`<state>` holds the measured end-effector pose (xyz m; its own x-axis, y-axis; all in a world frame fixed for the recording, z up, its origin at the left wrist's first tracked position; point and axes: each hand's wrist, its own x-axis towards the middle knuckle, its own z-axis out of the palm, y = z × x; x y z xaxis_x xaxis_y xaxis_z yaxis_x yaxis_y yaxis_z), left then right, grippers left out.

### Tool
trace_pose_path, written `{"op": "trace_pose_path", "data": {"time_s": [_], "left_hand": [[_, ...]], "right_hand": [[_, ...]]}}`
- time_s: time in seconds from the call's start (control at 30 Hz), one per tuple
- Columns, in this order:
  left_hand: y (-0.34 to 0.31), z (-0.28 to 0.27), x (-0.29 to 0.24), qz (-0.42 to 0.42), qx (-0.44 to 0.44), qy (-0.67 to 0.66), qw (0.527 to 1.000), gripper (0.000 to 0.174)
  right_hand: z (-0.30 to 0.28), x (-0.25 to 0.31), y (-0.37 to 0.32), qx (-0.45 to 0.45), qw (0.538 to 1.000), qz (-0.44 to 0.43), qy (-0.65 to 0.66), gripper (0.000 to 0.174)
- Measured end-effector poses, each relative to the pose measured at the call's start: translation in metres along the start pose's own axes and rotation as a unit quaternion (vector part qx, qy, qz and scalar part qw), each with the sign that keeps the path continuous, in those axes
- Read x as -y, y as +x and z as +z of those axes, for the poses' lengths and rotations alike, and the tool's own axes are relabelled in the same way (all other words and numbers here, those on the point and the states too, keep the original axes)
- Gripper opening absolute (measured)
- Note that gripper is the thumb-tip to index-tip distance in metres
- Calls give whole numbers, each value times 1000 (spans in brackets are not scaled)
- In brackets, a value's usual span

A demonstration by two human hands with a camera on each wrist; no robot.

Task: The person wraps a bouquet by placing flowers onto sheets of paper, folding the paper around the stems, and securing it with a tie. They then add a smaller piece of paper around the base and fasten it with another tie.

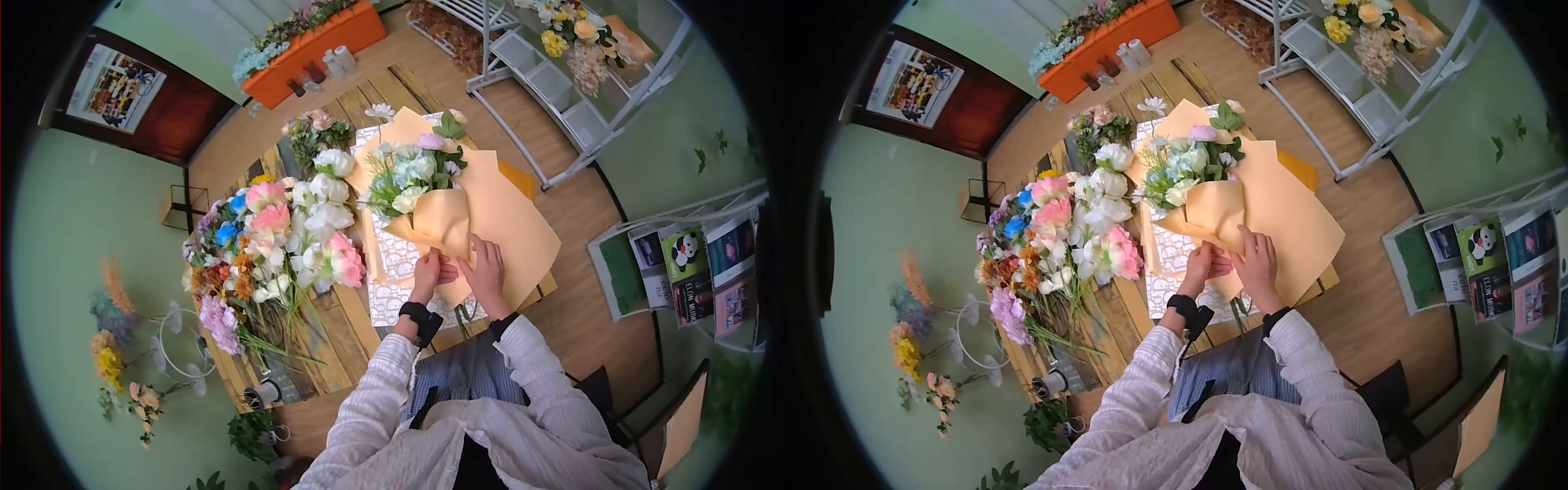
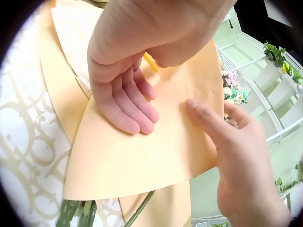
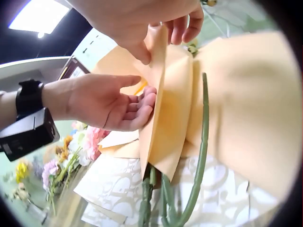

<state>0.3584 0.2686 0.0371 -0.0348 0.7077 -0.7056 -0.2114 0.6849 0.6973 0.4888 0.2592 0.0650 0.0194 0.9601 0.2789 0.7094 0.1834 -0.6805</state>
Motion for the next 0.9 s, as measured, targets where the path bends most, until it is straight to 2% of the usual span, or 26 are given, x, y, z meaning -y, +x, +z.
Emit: {"op": "trace_pose_path", "data": {"time_s": [0.13, 0.17, 0.2, 0.23, 0.3, 0.33, 0.37, 0.4, 0.43, 0.5, 0.57, 0.6, 0.63, 0.7, 0.73, 0.77, 0.83, 0.9], "left_hand": [[-1, -5, -2, 13, 41, -12, 999, 43], [-2, -7, -6, 11, 55, -32, 998, 43], [1, -10, -9, 19, 42, -63, 997, 46], [-1, -16, -15, 18, 40, -72, 996, 53], [10, -32, -17, 6, 32, -130, 991, 63], [7, -36, -26, 1, 32, -129, 991, 68], [5, -41, -35, -4, 32, -129, 991, 73], [12, -50, -39, -32, 32, -117, 992, 85], [12, -55, -49, -32, 33, -115, 992, 85], [9, -64, -67, -77, 63, -52, 994, 96], [4, -66, -92, -152, 58, -15, 987, 103], [3, -70, -101, -164, 89, -11, 982, 93], [4, -71, -109, -164, 89, -8, 982, 93], [1, -68, -127, -185, 84, 134, 970, 70], [-11, -60, -139, -181, 46, 149, 971, 39], [-10, -60, -140, -181, 46, 151, 971, 39], [-8, -66, -143, -140, 47, 193, 970, 20], [-2, -76, -144, -106, 48, 205, 972, 19]], "right_hand": [[11, -27, -18, 69, 995, 58, 38, 45], [10, -29, -20, 57, 996, -63, -38, 44], [5, -25, -18, 44, 976, -182, -114, 43], [2, -20, -17, 43, 976, -178, -113, 43], [-1, -9, -15, -9, 994, -99, -50, 36], [2, -12, -18, -11, 994, -97, -50, 36], [8, -16, -24, 19, 999, 13, 33, 35], [12, -20, -29, 49, 985, 122, 115, 34], [14, -25, -32, 47, 984, 124, 115, 34], [15, -34, -38, 73, 989, 68, 111, 39], [16, -35, -39, 75, 992, 37, 97, 40], [16, -35, -40, 79, 993, 4, 82, 41], [16, -34, -41, 78, 994, 6, 83, 41], [16, -32, -42, 86, 995, -11, 40, 44], [16, -33, -43, 85, 995, -10, 41, 44], [16, -33, -44, 93, 995, -15, 21, 46], [17, -38, -48, 100, 995, -19, 0, 49], [23, -43, -53, 52, 998, -17, 31, 50]]}}
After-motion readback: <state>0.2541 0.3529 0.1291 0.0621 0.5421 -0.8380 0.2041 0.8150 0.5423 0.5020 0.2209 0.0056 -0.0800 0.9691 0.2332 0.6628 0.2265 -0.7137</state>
